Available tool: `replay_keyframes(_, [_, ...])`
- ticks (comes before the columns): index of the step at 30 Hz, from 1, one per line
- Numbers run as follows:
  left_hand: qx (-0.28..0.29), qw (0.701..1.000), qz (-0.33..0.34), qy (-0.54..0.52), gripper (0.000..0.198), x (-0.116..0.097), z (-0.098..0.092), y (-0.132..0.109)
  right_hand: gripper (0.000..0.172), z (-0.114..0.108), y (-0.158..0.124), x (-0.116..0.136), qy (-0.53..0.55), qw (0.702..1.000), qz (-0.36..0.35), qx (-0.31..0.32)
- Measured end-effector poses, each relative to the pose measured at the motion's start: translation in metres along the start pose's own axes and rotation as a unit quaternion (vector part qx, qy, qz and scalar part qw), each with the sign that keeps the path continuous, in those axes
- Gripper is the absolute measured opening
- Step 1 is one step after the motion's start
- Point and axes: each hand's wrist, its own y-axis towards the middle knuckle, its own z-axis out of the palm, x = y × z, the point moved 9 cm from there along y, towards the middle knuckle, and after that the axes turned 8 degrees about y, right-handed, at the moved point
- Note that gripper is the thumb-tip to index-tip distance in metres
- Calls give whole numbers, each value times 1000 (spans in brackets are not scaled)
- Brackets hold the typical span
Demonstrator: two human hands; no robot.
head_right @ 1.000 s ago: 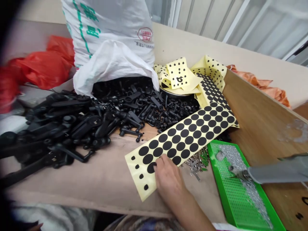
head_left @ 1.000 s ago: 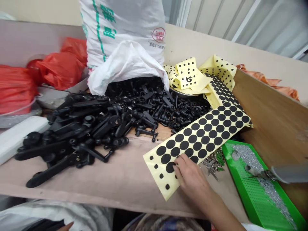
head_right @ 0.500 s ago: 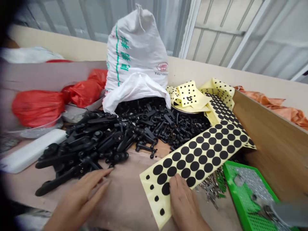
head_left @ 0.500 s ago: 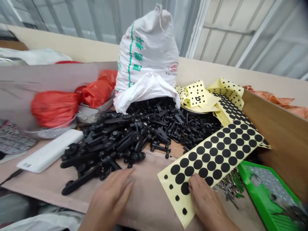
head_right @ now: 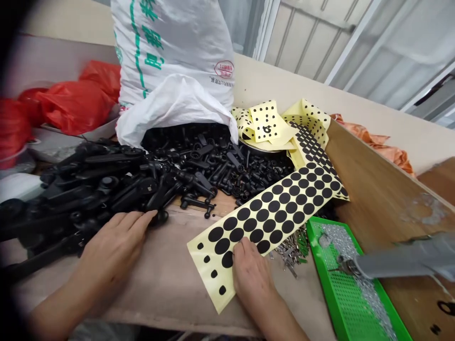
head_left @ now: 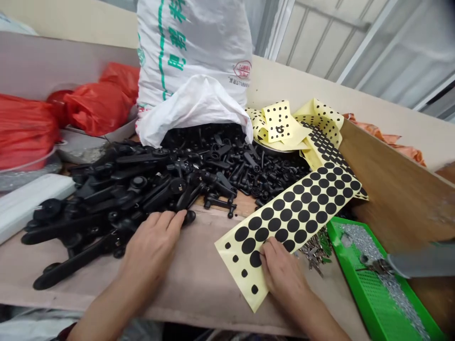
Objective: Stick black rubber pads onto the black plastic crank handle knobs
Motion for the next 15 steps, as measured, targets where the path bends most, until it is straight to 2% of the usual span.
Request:
replay_keyframes(6, [0,1000,-5,-26,34,0,0,-4,25,1,1,11,-42,998,-51,-1])
replay_keyframes(10, [-46,998,8,-47,32,-4,-7,-5,22,-2,-5,18,-13,997,-81,8])
replay_keyframes(15, [-80,993,52,-65,29,-19,-17,-2,24,-9,-18,21,42,996,-78,-24])
